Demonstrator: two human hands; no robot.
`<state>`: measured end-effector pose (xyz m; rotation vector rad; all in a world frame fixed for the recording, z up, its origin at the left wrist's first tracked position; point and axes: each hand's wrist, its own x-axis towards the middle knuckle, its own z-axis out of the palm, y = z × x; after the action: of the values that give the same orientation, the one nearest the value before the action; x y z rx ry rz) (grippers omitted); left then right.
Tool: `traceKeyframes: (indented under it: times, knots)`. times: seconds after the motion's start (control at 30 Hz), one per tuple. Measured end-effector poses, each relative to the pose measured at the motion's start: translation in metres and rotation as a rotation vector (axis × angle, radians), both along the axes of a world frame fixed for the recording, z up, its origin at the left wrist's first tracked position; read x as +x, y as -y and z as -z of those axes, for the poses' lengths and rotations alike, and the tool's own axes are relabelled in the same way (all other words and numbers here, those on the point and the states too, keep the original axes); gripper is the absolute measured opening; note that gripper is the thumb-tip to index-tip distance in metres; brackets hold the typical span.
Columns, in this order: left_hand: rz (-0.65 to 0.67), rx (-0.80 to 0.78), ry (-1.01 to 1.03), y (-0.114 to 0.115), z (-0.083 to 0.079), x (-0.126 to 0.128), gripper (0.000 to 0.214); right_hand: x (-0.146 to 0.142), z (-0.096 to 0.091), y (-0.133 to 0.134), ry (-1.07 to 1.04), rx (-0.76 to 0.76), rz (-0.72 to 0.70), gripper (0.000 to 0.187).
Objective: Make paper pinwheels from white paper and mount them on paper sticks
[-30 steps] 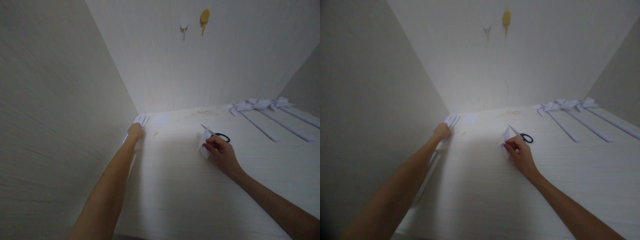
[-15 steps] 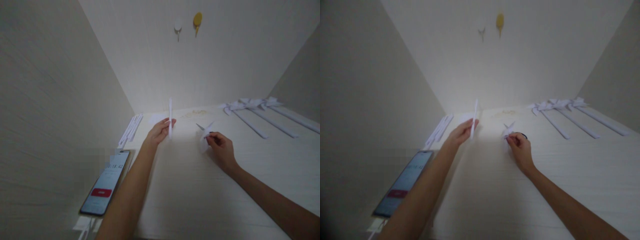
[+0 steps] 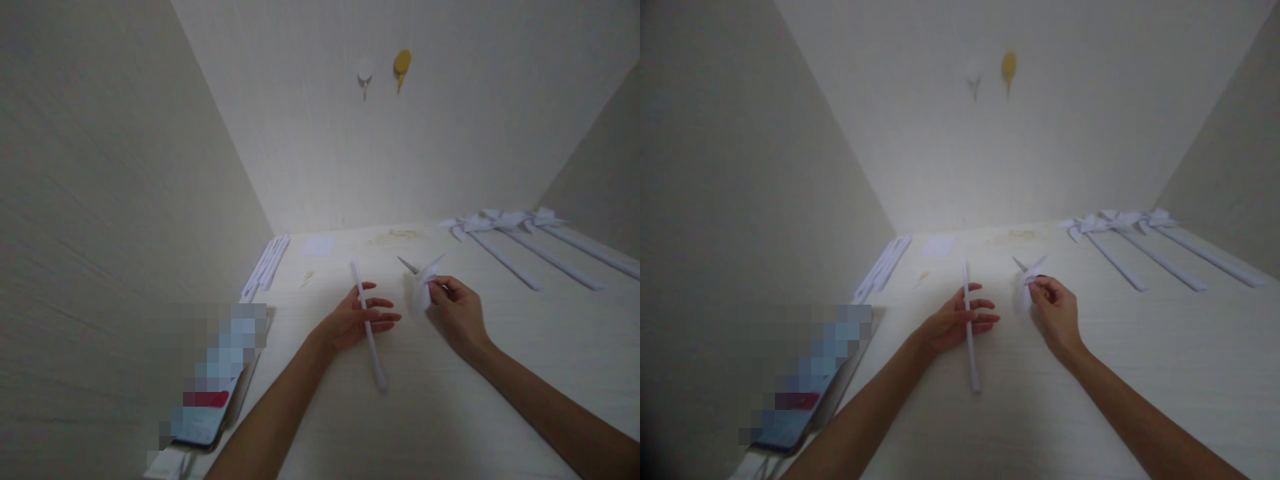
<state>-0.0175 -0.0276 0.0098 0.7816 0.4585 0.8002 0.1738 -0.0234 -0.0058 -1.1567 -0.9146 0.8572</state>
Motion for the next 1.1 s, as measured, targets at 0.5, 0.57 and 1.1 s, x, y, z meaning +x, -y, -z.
traceKeyframes:
  times: [0.5, 0.57, 1.1]
  knots:
    - [-0.291, -0.061, -0.073, 0.002, 0.003, 0.007, 0.022, -0.002, 0.004, 0.007, 0.125, 0.03, -0.087, 0.01]
    - [-0.295, -0.026, -0.11, 0.004, 0.003, 0.008, 0.013, -0.002, 0.005, 0.008, 0.146, 0.052, -0.087, 0.011]
    - [-0.391, 0.144, -0.264, 0.005, 0.001, 0.013, 0.03, -0.004, 0.004, 0.009, 0.493, 0.251, -0.152, 0.004]
